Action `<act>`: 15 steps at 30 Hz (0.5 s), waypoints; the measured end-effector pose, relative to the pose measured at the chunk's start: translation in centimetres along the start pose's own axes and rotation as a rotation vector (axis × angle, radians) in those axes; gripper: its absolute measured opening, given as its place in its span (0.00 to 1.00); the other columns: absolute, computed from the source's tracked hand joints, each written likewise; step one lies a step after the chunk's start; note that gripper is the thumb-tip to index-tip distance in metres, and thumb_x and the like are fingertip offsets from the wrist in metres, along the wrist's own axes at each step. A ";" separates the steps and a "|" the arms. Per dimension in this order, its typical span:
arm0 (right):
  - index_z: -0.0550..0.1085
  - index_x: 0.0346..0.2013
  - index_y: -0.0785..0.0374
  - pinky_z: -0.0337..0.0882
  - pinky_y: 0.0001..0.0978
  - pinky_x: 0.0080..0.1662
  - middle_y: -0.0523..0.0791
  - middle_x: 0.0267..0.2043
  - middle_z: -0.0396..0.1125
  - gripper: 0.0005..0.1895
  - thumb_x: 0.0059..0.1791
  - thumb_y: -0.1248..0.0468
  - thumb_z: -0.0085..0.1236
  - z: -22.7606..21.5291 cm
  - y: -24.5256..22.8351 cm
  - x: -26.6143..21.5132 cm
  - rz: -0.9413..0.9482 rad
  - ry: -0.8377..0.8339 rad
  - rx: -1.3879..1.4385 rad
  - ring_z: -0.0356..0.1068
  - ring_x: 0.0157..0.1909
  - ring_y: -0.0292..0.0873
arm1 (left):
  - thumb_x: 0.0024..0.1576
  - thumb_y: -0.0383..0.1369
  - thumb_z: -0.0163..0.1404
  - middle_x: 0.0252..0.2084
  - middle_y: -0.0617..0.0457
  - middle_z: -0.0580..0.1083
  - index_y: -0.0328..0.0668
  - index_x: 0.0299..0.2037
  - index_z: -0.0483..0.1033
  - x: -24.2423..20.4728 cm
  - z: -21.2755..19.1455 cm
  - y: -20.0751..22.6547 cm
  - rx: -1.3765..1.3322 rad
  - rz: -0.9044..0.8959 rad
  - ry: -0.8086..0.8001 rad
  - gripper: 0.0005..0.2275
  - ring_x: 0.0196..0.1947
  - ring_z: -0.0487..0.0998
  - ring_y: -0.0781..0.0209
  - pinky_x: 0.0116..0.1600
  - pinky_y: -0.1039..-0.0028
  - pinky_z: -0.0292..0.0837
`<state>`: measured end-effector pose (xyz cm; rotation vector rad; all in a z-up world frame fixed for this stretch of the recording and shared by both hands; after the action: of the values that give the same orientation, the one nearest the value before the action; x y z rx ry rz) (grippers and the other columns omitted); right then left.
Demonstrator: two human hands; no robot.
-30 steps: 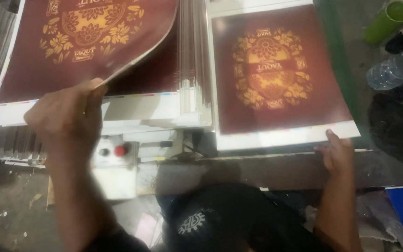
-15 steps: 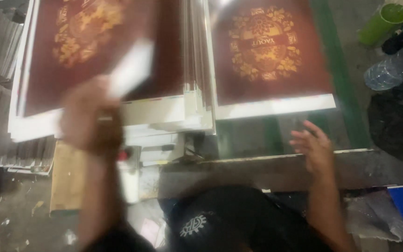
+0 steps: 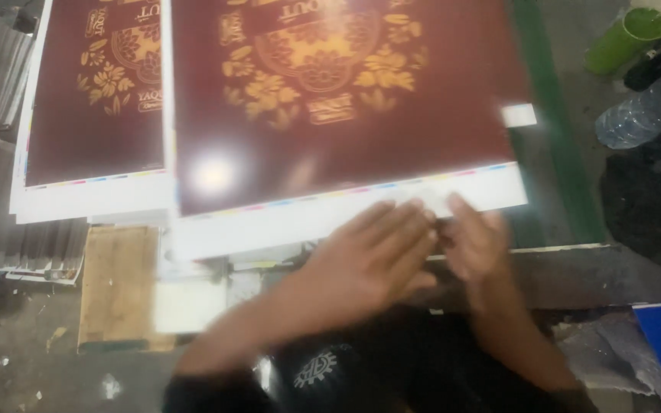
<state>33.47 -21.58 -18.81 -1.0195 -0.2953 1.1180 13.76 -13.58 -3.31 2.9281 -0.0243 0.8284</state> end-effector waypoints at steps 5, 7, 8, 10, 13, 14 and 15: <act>0.67 0.34 0.80 0.62 0.40 0.22 0.62 0.28 0.69 0.23 0.60 0.59 0.51 -21.4 7.4 4.0 -0.210 0.146 -0.349 0.62 0.21 0.49 | 0.64 0.43 0.59 0.62 0.35 0.74 0.28 0.60 0.73 -3.3 -4.6 -0.6 0.038 -0.035 0.079 0.24 0.66 0.72 0.41 0.71 0.53 0.66; 0.67 0.44 0.75 0.68 0.36 0.29 0.55 0.35 0.68 0.14 0.58 0.63 0.53 -15.0 2.9 1.6 -0.244 0.131 -0.229 0.67 0.30 0.45 | 0.64 0.43 0.60 0.62 0.37 0.75 0.30 0.60 0.73 -5.4 -5.3 -2.2 0.050 -0.163 0.108 0.24 0.66 0.73 0.45 0.73 0.55 0.67; 0.68 0.53 0.70 0.75 0.32 0.36 0.49 0.43 0.69 0.13 0.56 0.66 0.54 -11.8 0.6 0.4 -0.281 0.116 -0.107 0.72 0.38 0.42 | 0.64 0.43 0.60 0.62 0.38 0.75 0.33 0.60 0.72 -6.5 -5.7 -3.1 0.061 -0.287 0.136 0.23 0.66 0.74 0.48 0.74 0.58 0.68; 0.68 0.54 0.68 0.75 0.32 0.36 0.48 0.44 0.69 0.14 0.55 0.67 0.53 -14.9 1.5 -0.4 -0.270 0.172 -0.098 0.73 0.39 0.41 | 0.61 0.45 0.59 0.63 0.37 0.74 0.32 0.60 0.73 -8.0 -6.0 -5.0 0.199 -0.372 0.101 0.25 0.66 0.73 0.45 0.72 0.56 0.67; 0.67 0.57 0.67 0.74 0.30 0.36 0.47 0.45 0.70 0.15 0.56 0.68 0.52 -19.2 2.0 -2.0 -0.305 0.243 -0.127 0.72 0.40 0.40 | 0.53 0.52 0.56 0.63 0.34 0.72 0.31 0.60 0.73 -8.3 -7.1 -6.6 0.457 -0.490 -0.011 0.32 0.64 0.73 0.42 0.69 0.54 0.66; 0.68 0.58 0.67 0.73 0.29 0.37 0.47 0.46 0.69 0.14 0.58 0.67 0.51 -20.5 2.0 -2.7 -0.343 0.262 -0.164 0.72 0.40 0.40 | 0.48 0.57 0.54 0.63 0.33 0.72 0.30 0.59 0.74 -8.2 -7.5 -6.9 0.572 -0.526 -0.094 0.38 0.63 0.73 0.41 0.66 0.54 0.65; 0.68 0.58 0.67 0.73 0.29 0.37 0.47 0.46 0.69 0.14 0.58 0.67 0.51 -22.3 2.4 -3.0 -0.343 0.262 -0.165 0.72 0.40 0.40 | 0.48 0.57 0.54 0.63 0.33 0.72 0.30 0.59 0.74 -9.1 -7.2 -7.4 0.571 -0.526 -0.094 0.38 0.63 0.73 0.41 0.66 0.54 0.65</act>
<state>45.36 -35.73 -31.94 -1.1958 -0.3394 0.6503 2.58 -5.59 -2.62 3.1984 1.0907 0.6870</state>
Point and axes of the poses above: each hand's wrist, its own x-axis towards the middle knuckle, its own z-axis out of the palm, y = z × x, the point moved 2 cm from there along x, towards the middle knuckle
